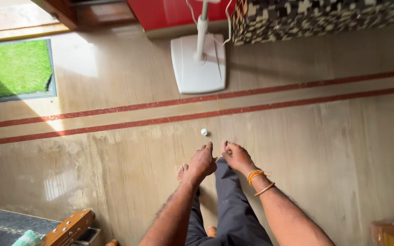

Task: Disassembling a pedestal fan to remove its blades and cage for cleaning or repair.

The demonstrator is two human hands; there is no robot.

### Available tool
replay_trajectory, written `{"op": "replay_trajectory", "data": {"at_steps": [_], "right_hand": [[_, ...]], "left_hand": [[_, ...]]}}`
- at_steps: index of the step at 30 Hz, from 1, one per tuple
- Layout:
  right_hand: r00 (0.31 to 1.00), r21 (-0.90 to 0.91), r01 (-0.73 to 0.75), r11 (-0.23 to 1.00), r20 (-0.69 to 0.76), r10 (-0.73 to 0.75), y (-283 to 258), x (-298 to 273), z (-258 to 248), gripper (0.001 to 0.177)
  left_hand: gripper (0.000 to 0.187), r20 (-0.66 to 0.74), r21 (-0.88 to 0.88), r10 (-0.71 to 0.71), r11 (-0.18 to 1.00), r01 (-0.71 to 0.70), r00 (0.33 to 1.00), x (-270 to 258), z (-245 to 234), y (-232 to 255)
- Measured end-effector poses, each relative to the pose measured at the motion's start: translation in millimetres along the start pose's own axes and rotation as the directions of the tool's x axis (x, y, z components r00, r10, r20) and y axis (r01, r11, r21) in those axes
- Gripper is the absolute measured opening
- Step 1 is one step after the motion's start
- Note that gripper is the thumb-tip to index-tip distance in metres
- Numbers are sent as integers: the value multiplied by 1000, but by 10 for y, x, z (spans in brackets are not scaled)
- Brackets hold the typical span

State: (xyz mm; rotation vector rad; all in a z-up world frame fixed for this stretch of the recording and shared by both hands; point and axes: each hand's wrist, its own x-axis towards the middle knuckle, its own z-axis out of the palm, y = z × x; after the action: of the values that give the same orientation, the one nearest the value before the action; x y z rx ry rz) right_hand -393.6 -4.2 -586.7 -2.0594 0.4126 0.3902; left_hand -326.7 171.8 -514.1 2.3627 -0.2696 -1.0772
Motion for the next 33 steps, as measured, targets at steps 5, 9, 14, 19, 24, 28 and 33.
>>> {"op": "replay_trajectory", "data": {"at_steps": [5, 9, 14, 19, 24, 28, 33], "right_hand": [[978, -34, -196, 980, -77, 193, 352, 51, 458, 29], [985, 103, -140, 985, -92, 149, 1247, 229, 963, 53], [997, -263, -75, 962, -17, 73, 1430, 616, 1117, 60], [954, -270, -224, 936, 133, 267, 1235, 947, 1259, 63], [932, -334, -198, 922, 226, 282, 1378, 1237, 1568, 64], [924, -376, -195, 906, 239, 298, 1673, 1491, 1808, 67], [944, -346, -159, 925, 220, 245, 2087, 1743, 2006, 78]], "left_hand": [[61, 44, -90, -21, 996, 25, 999, 613, 873, -1006], [62, 64, -124, -97, 987, 105, 993, 715, 1020, -1265], [80, -14, -314, -142, 940, 131, 990, 1231, 1856, -1999], [85, 126, -560, -311, 762, 326, 942, 1329, 1998, -2136], [77, 135, -629, -335, 698, 342, 933, 1437, 2144, -2310], [76, 166, -707, -339, 613, 351, 926, 1645, 2136, -2360], [74, 163, -758, -335, 559, 335, 928, 1971, 2120, -2386]]}}
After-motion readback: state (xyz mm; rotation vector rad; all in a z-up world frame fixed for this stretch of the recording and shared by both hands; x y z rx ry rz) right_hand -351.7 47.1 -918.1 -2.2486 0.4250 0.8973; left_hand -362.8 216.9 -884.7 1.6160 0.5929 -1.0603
